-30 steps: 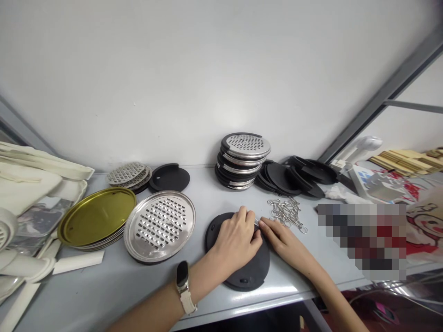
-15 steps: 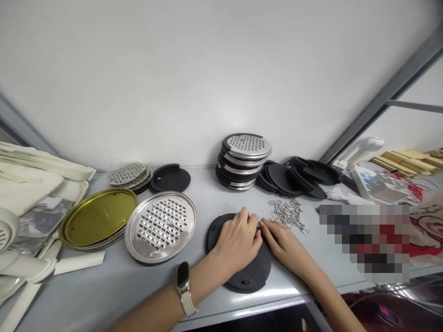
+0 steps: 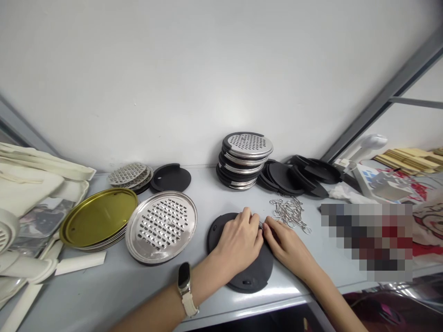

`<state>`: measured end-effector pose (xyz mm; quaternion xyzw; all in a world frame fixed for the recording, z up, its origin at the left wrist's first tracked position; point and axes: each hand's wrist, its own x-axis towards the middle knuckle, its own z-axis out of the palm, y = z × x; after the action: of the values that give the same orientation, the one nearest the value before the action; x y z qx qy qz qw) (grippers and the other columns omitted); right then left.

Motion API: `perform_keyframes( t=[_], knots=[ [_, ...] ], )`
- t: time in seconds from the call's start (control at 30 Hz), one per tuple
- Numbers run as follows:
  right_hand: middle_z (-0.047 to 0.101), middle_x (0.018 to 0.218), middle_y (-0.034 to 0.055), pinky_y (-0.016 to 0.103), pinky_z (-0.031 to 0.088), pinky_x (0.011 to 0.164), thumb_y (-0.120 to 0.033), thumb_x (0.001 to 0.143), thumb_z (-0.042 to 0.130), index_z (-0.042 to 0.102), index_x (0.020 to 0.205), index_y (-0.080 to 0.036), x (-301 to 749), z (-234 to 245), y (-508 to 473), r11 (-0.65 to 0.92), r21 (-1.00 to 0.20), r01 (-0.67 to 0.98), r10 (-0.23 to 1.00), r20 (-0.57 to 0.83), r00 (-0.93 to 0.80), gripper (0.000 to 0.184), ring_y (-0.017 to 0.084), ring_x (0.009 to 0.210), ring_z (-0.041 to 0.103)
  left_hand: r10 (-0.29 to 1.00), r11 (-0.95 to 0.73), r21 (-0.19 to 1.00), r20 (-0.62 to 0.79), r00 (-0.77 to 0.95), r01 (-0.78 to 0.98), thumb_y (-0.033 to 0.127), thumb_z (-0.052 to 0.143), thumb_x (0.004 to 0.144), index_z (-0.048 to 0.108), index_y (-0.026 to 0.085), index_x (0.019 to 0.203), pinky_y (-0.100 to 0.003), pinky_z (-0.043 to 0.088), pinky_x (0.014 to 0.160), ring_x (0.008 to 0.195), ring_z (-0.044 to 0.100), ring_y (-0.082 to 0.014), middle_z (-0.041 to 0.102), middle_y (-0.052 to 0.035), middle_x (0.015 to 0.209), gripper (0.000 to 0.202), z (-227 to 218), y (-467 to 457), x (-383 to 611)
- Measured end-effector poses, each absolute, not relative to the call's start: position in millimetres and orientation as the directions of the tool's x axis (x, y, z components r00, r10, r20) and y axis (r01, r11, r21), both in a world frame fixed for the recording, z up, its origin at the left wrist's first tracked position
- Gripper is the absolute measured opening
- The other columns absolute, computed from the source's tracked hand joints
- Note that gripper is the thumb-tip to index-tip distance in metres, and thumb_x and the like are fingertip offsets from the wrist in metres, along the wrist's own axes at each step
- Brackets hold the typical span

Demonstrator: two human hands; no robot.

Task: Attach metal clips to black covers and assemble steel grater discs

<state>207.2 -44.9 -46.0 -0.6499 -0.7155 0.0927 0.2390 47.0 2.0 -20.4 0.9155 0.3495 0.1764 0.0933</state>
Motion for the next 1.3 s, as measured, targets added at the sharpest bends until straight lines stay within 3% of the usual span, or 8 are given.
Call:
perform_keyframes(
  t=[0.4, 0.67, 1.1, 1.3],
  knots=[
    [0.055, 0.064, 0.0017, 0.029, 0.037, 0.057, -0.025, 0.095, 0.034, 0.041, 0.072, -0.023, 207.0, -43.6, -44.4, 0.154, -0.413, 0.898, 0.973, 0.219, -0.066, 0.024, 0.02, 0.063, 0.051, 0.662, -0.748, 0.289, 0.255, 0.705, 0.598, 0.023, 0.042, 0.092, 0.046, 0.019, 0.098, -0.03, 0.052, 0.064, 0.082, 0.058, -0.0183, 0.05, -0.0032, 0.098, 0.007, -19.6, 1.7, 45.4],
    [0.054, 0.057, 0.0007, 0.03, 0.036, 0.058, -0.03, 0.096, 0.035, 0.041, 0.067, -0.023, 208.7, -46.4, -44.5, 0.102, -0.38, 0.919, 0.978, 0.206, -0.024, 0.031, 0.021, 0.06, 0.052, 0.654, -0.755, 0.29, 0.273, 0.705, 0.588, 0.022, 0.041, 0.093, 0.046, 0.018, 0.096, -0.03, 0.051, 0.062, 0.081, 0.057, -0.0187, 0.051, -0.0041, 0.097, 0.007, -19.7, 1.7, 46.1],
    [0.048, 0.055, -0.0009, 0.028, 0.034, 0.054, -0.037, 0.097, 0.034, 0.034, 0.066, -0.024, 206.4, -45.8, -45.7, 0.08, -0.452, 0.888, 0.975, 0.223, 0.026, 0.034, 0.019, 0.055, 0.05, 0.618, -0.786, 0.234, 0.298, 0.728, 0.572, 0.017, 0.039, 0.092, 0.046, 0.016, 0.094, -0.03, 0.05, 0.061, 0.079, 0.057, -0.0194, 0.051, -0.0053, 0.092, 0.008, -20.9, 1.2, 44.9],
    [0.051, 0.06, 0.0007, 0.029, 0.036, 0.056, -0.036, 0.099, 0.03, 0.038, 0.07, -0.024, 206.2, -45.3, -45.7, 0.098, -0.457, 0.884, 0.976, 0.218, 0.005, 0.032, 0.021, 0.059, 0.053, 0.594, -0.803, 0.196, 0.328, 0.734, 0.563, 0.018, 0.041, 0.092, 0.047, 0.015, 0.093, -0.031, 0.05, 0.061, 0.079, 0.057, -0.0203, 0.051, -0.0055, 0.091, 0.007, -22.0, 0.8, 44.9]
  ],
)
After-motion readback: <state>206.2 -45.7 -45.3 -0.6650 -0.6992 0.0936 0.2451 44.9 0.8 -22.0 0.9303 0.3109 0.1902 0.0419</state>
